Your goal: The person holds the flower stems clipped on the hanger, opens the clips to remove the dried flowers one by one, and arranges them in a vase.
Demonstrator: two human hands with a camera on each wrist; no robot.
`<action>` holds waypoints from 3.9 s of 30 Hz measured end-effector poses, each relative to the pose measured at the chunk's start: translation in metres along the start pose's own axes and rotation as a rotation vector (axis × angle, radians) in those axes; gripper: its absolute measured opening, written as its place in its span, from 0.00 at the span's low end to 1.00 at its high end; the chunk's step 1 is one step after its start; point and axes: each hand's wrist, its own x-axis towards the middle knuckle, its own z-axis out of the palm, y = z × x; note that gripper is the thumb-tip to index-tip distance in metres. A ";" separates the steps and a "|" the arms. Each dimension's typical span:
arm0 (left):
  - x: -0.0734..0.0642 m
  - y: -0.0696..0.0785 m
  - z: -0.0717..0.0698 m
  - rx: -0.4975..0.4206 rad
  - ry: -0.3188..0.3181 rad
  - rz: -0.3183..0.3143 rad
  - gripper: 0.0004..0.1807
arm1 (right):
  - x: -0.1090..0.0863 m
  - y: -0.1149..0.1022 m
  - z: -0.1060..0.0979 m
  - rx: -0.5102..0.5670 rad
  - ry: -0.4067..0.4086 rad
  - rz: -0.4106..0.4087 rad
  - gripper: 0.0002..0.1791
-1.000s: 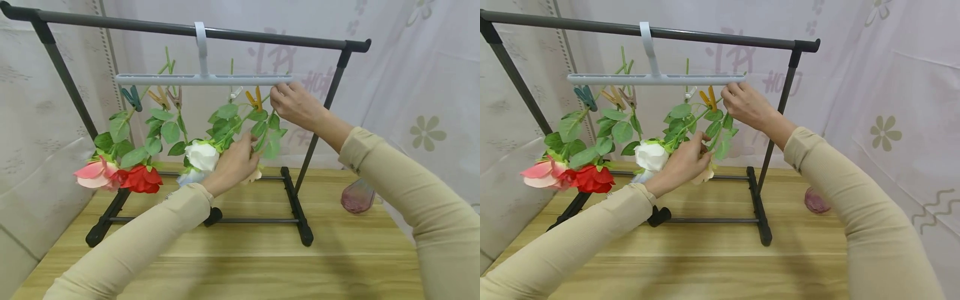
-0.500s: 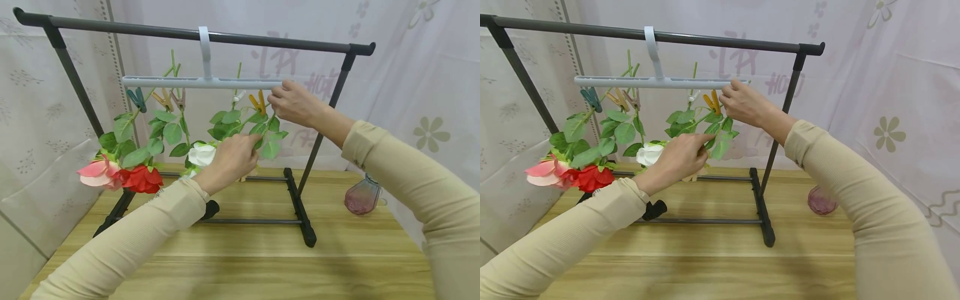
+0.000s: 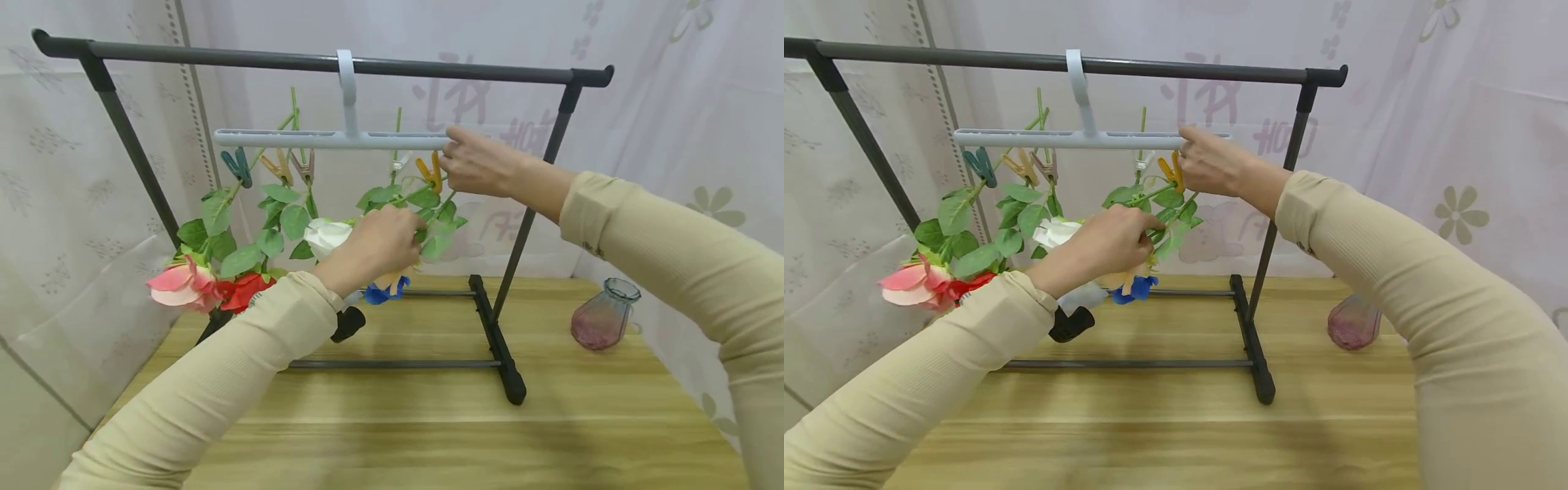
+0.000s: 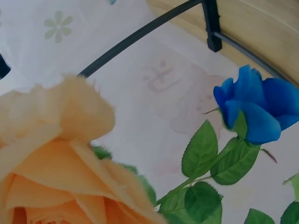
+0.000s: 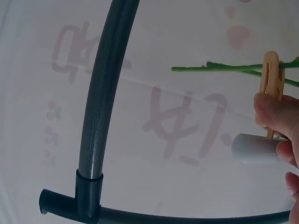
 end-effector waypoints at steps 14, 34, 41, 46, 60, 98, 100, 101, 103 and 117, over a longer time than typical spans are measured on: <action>0.000 -0.003 0.006 -0.129 -0.157 -0.003 0.19 | -0.008 0.000 -0.001 0.025 0.021 0.023 0.04; -0.013 -0.016 0.013 -0.278 -0.083 0.060 0.18 | -0.048 -0.087 -0.003 1.015 0.111 0.418 0.18; -0.024 -0.010 0.025 -0.300 -0.056 0.131 0.13 | -0.062 -0.162 -0.010 1.333 0.282 0.615 0.17; -0.031 -0.006 0.034 -0.284 -0.056 0.172 0.10 | -0.069 -0.199 -0.022 1.330 0.384 0.706 0.15; -0.045 -0.031 0.039 -0.333 0.699 0.205 0.10 | -0.105 -0.253 -0.063 1.337 0.451 0.870 0.19; -0.033 -0.043 0.068 -0.642 0.623 -0.104 0.17 | -0.253 -0.192 0.076 1.422 0.353 2.237 0.05; -0.035 -0.044 0.068 -0.637 0.636 -0.094 0.17 | -0.252 -0.197 0.083 1.398 0.142 2.235 0.04; -0.035 -0.044 0.068 -0.637 0.640 -0.093 0.17 | -0.251 -0.198 0.085 1.386 0.056 2.228 0.06; -0.037 -0.045 0.069 -0.630 0.648 -0.096 0.16 | -0.249 -0.201 0.088 1.372 -0.042 2.230 0.09; -0.038 -0.050 0.064 -0.660 0.619 -0.090 0.16 | -0.250 -0.219 0.078 1.466 -0.033 2.260 0.19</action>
